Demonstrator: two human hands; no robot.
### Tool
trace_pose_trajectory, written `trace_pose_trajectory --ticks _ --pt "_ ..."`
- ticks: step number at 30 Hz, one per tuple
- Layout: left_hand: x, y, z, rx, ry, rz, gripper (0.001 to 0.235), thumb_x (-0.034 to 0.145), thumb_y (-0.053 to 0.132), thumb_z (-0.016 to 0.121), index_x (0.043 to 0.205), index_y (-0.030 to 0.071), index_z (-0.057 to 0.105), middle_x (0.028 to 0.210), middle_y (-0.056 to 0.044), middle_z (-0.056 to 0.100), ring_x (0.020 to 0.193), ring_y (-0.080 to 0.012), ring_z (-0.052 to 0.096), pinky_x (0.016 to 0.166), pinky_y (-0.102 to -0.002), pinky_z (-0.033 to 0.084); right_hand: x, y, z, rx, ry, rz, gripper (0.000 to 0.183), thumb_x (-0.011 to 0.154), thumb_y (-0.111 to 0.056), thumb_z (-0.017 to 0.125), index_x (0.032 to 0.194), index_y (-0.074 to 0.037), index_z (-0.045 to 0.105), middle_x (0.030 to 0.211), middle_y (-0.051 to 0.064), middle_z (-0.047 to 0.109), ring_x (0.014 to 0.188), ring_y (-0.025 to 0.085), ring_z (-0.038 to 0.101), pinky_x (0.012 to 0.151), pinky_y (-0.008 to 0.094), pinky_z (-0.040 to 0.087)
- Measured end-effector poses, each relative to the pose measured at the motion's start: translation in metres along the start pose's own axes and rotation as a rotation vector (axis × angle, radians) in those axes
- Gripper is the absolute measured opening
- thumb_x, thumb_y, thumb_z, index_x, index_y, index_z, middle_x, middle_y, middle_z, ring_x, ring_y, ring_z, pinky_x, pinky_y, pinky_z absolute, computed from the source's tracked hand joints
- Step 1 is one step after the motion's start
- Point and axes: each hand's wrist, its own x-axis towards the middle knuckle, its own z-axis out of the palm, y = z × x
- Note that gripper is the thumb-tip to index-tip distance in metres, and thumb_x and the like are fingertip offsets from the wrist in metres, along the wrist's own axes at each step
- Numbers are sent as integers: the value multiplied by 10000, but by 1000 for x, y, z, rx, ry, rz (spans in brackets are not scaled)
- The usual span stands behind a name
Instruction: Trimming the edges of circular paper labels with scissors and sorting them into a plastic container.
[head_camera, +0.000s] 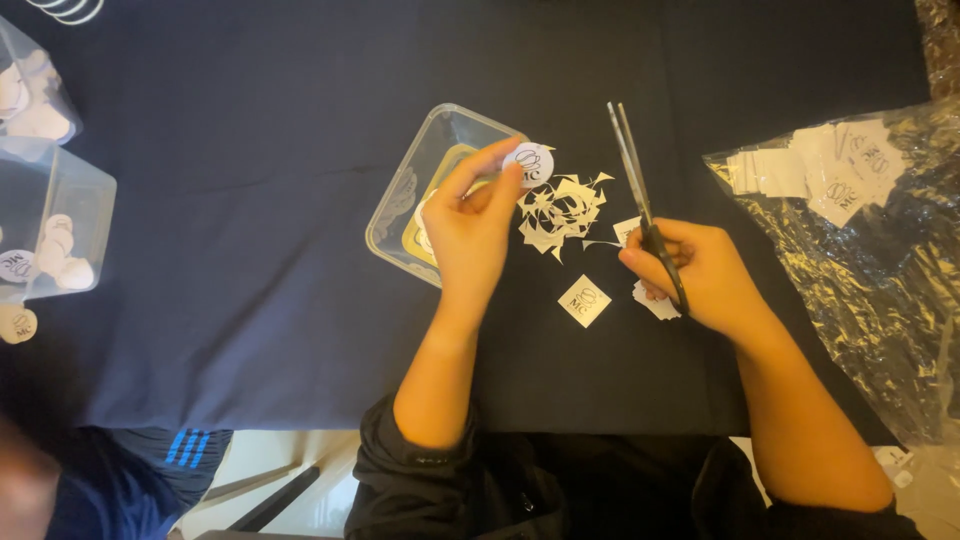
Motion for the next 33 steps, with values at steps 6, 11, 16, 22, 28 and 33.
trace_pose_trajectory --ticks 6,11,16,22,28,33 --pt "29 -12 -27 110 116 -18 171 889 39 827 1055 76 805 905 -99 787 768 -99 743 763 -255 672 2 -6 -1 -139 126 -11 183 974 -143 800 960 18 716 560 141 636 503 195 624 588 295 487" --pt "38 -8 -44 371 147 -18 169 843 68 835 1001 120 804 864 -92 791 726 -157 771 725 -300 665 4 -4 -1 -303 178 -33 220 980 -205 834 1006 -14 728 647 139 676 585 228 663 633 303 493" --pt "41 -32 -60 894 57 9 166 851 124 761 974 224 811 824 -57 791 768 -273 796 749 -401 640 -3 -18 3 -616 187 -95 340 882 -249 893 1076 -11 748 760 222 739 766 414 742 709 443 548" --pt "46 -53 -69 1105 -4 -51 145 879 132 715 968 206 802 850 -58 795 821 -346 785 795 -485 629 -8 -29 13 -553 12 -88 414 731 -312 914 987 -58 710 770 141 806 730 388 770 702 461 568" --pt "49 -68 -67 1236 -22 -196 142 881 113 728 970 212 778 907 -67 798 878 -381 785 801 -493 643 -7 -12 29 -813 -76 21 529 724 -394 904 1173 -227 680 901 27 848 890 320 794 798 454 606" --pt "50 -81 -65 1267 11 -211 163 865 41 771 983 153 784 906 -127 759 879 -399 784 792 -508 644 -18 -7 50 -1009 -99 -109 754 595 -484 973 1212 -214 632 1027 7 752 1111 240 699 914 368 578"
